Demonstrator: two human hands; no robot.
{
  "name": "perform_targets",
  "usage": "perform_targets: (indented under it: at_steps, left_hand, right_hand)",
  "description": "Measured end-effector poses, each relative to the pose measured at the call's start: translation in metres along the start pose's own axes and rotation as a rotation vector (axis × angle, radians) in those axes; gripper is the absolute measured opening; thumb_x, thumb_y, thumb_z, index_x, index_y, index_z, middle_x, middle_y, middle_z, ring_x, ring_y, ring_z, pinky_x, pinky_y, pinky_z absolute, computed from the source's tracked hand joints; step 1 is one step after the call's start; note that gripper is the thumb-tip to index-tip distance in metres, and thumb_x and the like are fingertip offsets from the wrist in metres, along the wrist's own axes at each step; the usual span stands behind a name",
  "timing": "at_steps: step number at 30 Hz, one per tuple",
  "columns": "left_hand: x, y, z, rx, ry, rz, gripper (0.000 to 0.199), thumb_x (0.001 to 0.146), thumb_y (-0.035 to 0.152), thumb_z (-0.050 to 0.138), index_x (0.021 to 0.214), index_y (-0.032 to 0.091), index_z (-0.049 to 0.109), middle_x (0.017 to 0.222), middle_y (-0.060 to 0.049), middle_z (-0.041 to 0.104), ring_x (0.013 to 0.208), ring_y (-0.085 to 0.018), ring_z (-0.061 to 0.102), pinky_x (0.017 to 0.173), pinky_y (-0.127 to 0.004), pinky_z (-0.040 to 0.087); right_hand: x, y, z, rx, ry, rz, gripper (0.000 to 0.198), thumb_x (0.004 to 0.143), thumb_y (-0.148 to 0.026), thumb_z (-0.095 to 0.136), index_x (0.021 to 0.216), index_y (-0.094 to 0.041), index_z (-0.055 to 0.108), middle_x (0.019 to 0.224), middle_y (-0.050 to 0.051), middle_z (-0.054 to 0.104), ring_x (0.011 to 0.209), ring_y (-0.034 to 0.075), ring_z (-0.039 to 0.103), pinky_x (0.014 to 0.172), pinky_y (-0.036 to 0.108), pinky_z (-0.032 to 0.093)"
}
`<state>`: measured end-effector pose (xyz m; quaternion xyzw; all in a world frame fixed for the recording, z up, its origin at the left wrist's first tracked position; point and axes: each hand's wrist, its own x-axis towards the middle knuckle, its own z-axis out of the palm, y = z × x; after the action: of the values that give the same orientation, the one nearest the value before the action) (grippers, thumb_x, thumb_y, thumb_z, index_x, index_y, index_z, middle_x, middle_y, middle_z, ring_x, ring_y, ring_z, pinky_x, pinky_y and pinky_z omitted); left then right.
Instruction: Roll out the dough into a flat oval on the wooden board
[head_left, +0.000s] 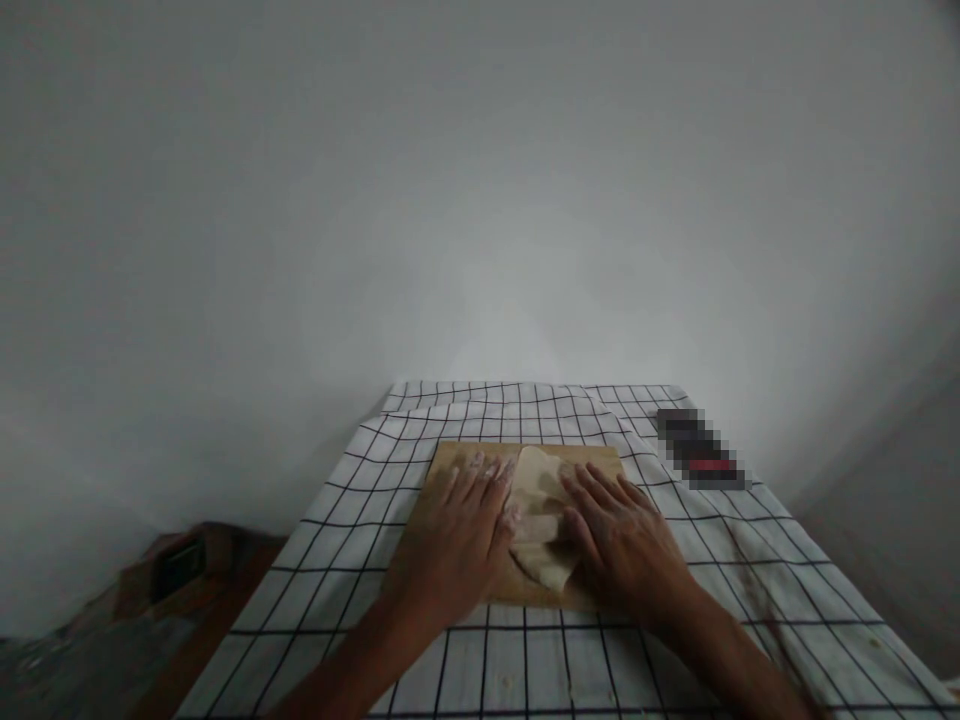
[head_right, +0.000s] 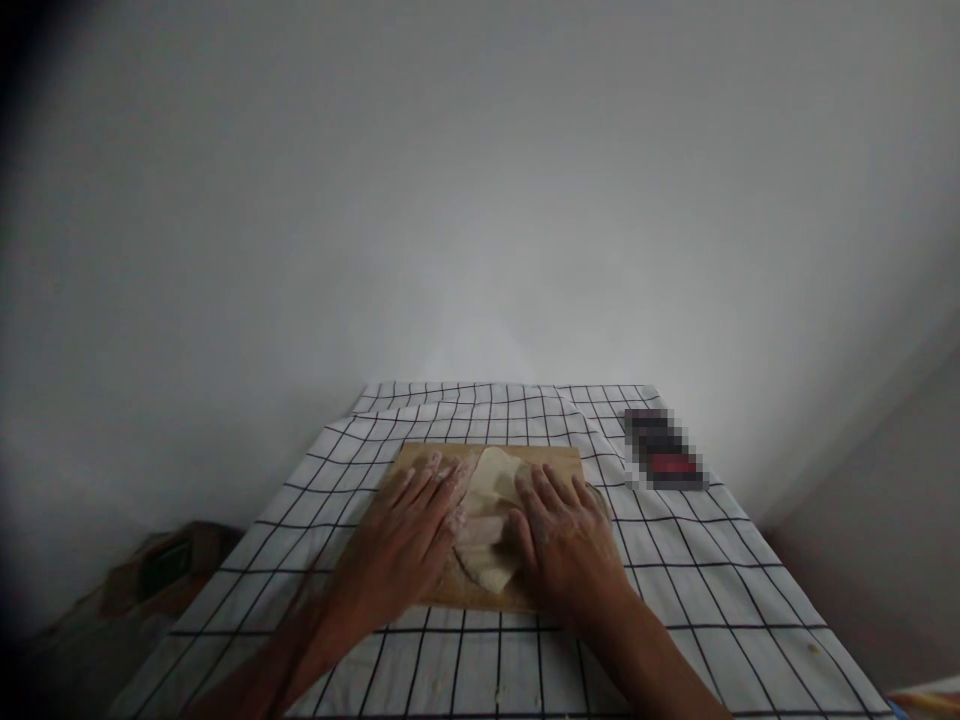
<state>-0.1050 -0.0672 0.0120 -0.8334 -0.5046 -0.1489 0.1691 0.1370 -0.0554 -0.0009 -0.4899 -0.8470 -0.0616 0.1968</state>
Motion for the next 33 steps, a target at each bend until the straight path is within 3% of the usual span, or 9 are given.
perform_targets:
  at_steps: [5,8,12,16,19,23,29,33]
  left_hand:
    - [-0.001,-0.001,0.004,-0.023,0.026,0.004,0.051,0.103,0.033,0.041,0.151,0.018,0.045,0.155,-0.011,0.049,0.147,-0.031,0.040,0.118,-0.055,0.038]
    - [0.027,-0.014,0.015,-0.044,0.018,0.000,0.048,0.103,0.032,0.042,0.147,0.017,0.049,0.150,-0.012,0.054,0.146,-0.031,0.041,0.118,-0.056,0.038]
    - [0.075,-0.033,0.035,-0.070,-0.009,-0.017,0.046,0.104,0.033,0.041,0.146,0.015,0.049,0.150,-0.014,0.054,0.146,-0.032,0.041,0.119,-0.056,0.034]
    - [0.111,-0.050,0.060,-0.091,-0.049,-0.018,0.040,0.106,0.031,0.039,0.141,0.021,0.054,0.151,-0.013,0.053,0.147,-0.034,0.039,0.117,-0.062,0.033]
    - [0.122,-0.059,0.074,-0.100,-0.068,0.003,0.038,0.105,0.028,0.039,0.137,0.021,0.058,0.148,-0.015,0.056,0.144,-0.037,0.042,0.113,-0.066,0.036]
    - [0.112,-0.059,0.077,-0.098,-0.071,0.056,0.034,0.103,0.026,0.045,0.133,0.025,0.061,0.153,-0.010,0.051,0.145,-0.038,0.041,0.114,-0.066,0.035]
    - [0.080,-0.046,0.059,-0.084,-0.022,0.020,0.044,0.105,0.033,0.039,0.145,0.019,0.050,0.152,-0.014,0.052,0.144,-0.034,0.043,0.115,-0.061,0.038]
    - [0.049,-0.039,0.041,-0.055,-0.011,0.083,0.048,0.104,0.034,0.038,0.149,0.018,0.046,0.153,-0.013,0.051,0.146,-0.031,0.041,0.118,-0.055,0.036]
  right_hand:
    - [-0.001,0.000,0.000,0.012,0.008,-0.029,0.048,0.107,-0.038,0.036,0.150,-0.019,0.048,0.157,0.010,0.046,0.147,0.029,0.038,0.119,0.053,0.035]
    - [0.018,0.005,-0.001,0.029,-0.015,0.047,0.047,0.108,-0.038,0.032,0.146,-0.019,0.052,0.150,0.010,0.054,0.143,0.027,0.045,0.117,0.049,0.038]
    - [0.052,0.018,0.002,0.005,-0.052,0.115,0.040,0.108,-0.032,0.032,0.124,-0.019,0.066,0.139,0.012,0.063,0.137,0.023,0.052,0.113,0.041,0.042]
    - [0.083,0.036,0.008,-0.070,-0.055,0.238,0.040,0.108,-0.034,0.030,0.122,-0.018,0.065,0.140,0.015,0.061,0.135,0.026,0.053,0.111,0.043,0.042]
    - [0.094,0.047,0.012,-0.096,-0.152,0.173,0.034,0.106,-0.026,0.036,0.124,-0.018,0.064,0.136,0.014,0.063,0.134,0.026,0.053,0.110,0.040,0.043]
    - [0.083,0.044,0.013,-0.082,-0.237,0.106,0.030,0.102,-0.021,0.043,0.120,-0.020,0.067,0.129,0.012,0.067,0.129,0.024,0.056,0.108,0.037,0.044]
    - [0.047,0.007,0.001,-0.087,-0.151,0.286,0.048,0.104,-0.031,0.033,0.145,-0.012,0.051,0.152,0.020,0.049,0.144,0.032,0.042,0.109,0.053,0.044]
    - [0.016,-0.018,-0.004,-0.055,-0.121,0.220,0.050,0.106,-0.034,0.029,0.146,-0.015,0.051,0.153,0.015,0.049,0.147,0.033,0.038,0.113,0.058,0.039]
